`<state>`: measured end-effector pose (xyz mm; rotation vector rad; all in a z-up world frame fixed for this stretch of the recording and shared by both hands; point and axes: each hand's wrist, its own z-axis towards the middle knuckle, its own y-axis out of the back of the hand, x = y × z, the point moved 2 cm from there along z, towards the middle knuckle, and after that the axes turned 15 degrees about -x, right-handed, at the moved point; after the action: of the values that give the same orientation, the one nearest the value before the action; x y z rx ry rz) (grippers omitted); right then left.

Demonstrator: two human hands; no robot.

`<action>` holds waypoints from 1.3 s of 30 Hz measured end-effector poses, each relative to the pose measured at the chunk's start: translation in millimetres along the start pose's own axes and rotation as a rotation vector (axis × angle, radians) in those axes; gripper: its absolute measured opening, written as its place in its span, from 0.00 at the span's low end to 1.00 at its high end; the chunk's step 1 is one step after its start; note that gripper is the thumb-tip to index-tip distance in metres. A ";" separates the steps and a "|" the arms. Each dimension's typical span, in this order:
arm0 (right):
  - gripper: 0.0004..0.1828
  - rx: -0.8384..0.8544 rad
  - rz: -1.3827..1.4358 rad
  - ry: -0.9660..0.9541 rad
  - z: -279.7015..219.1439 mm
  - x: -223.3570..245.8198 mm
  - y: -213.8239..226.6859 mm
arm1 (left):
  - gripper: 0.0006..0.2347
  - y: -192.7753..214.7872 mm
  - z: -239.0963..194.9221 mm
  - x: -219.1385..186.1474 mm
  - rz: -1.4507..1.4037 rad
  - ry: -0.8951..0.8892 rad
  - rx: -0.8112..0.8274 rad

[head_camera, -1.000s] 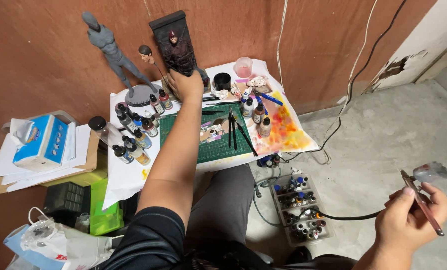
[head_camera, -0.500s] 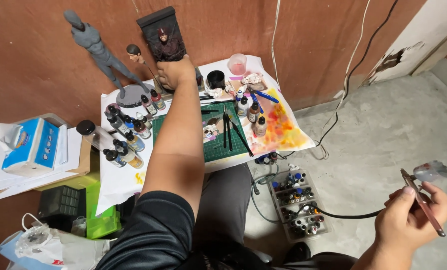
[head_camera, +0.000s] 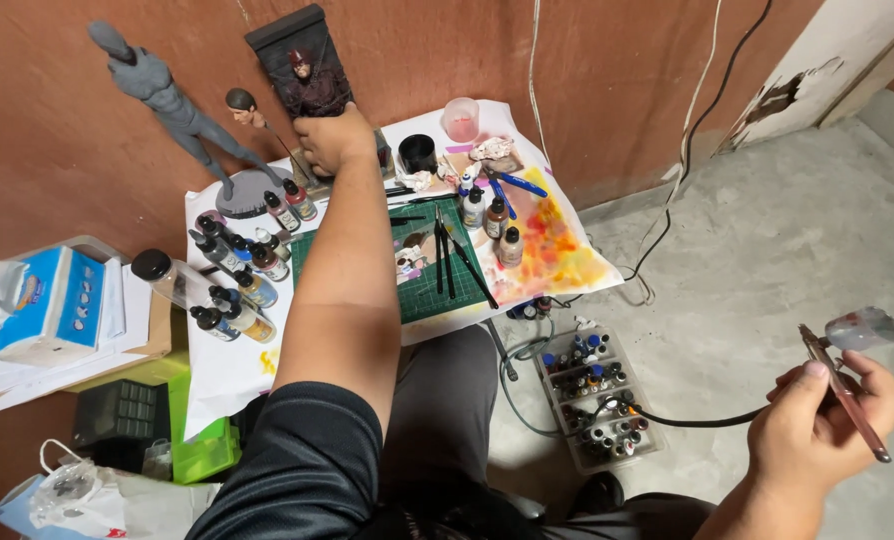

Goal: A person uses an airbrush to paint a detailed figure statue of a character on a base at a workspace.

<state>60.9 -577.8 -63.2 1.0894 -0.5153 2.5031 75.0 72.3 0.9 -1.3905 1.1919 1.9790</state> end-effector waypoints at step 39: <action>0.13 0.039 0.016 -0.009 -2.9 -8.9 -6.4 | 0.38 -46.2 12.0 15.6 -0.177 -0.214 -0.080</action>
<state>67.7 -572.5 -70.5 1.1161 -0.4820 2.5325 97.0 105.0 -30.1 -1.2387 0.8726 2.0091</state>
